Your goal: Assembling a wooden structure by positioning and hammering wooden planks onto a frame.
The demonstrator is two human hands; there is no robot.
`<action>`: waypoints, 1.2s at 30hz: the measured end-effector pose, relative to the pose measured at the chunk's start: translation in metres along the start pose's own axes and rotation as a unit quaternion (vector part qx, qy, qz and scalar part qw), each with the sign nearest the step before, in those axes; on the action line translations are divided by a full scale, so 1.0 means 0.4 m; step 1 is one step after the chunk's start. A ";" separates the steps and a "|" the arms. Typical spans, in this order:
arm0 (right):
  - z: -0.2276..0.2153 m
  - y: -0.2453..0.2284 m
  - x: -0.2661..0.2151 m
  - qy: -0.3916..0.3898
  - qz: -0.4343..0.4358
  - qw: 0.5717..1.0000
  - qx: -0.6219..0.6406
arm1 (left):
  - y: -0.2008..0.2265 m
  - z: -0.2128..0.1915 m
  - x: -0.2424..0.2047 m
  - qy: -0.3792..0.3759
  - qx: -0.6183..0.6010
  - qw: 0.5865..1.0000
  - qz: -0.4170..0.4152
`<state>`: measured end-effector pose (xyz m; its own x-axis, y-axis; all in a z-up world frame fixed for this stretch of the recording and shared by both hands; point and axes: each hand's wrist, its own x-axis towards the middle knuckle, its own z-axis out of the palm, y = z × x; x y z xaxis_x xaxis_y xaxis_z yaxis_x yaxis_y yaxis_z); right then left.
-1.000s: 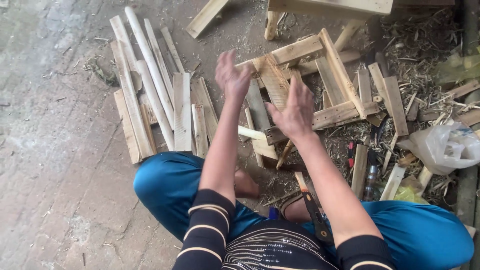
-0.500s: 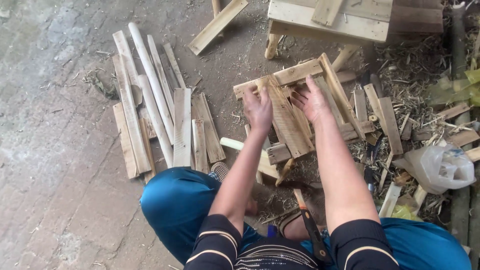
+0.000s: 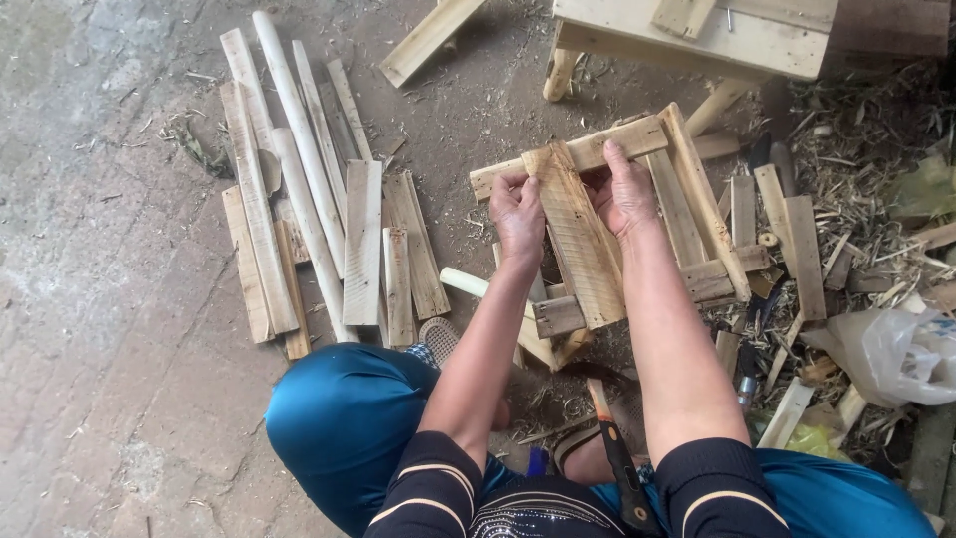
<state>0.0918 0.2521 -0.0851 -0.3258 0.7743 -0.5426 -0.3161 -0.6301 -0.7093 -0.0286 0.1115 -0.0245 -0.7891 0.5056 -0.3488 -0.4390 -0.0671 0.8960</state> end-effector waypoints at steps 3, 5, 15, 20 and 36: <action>-0.004 0.008 0.000 0.010 -0.020 1.000 -0.009 | 0.006 0.007 -0.004 0.000 -0.007 1.000 -0.006; -0.021 0.019 0.022 0.019 -0.023 1.000 -0.009 | -0.002 0.007 0.007 -0.003 -0.016 1.000 -0.012; -0.053 0.030 0.046 0.018 -0.033 0.999 -0.027 | 0.044 -0.017 0.006 0.033 0.321 0.932 0.165; 0.140 -0.061 -0.217 -0.019 -0.012 0.985 -0.173 | 0.015 -0.080 0.065 0.003 0.467 0.854 0.230; 0.262 -0.031 -0.383 0.038 -0.099 0.717 -0.689 | 0.201 -0.087 0.213 -0.407 0.443 0.795 0.081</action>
<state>0.0522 0.1352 0.0541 -0.3304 0.8744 -0.3553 0.8474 0.1091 -0.5196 -0.1461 0.1191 0.0083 -0.1073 0.9652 -0.2384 0.3997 0.2614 0.8786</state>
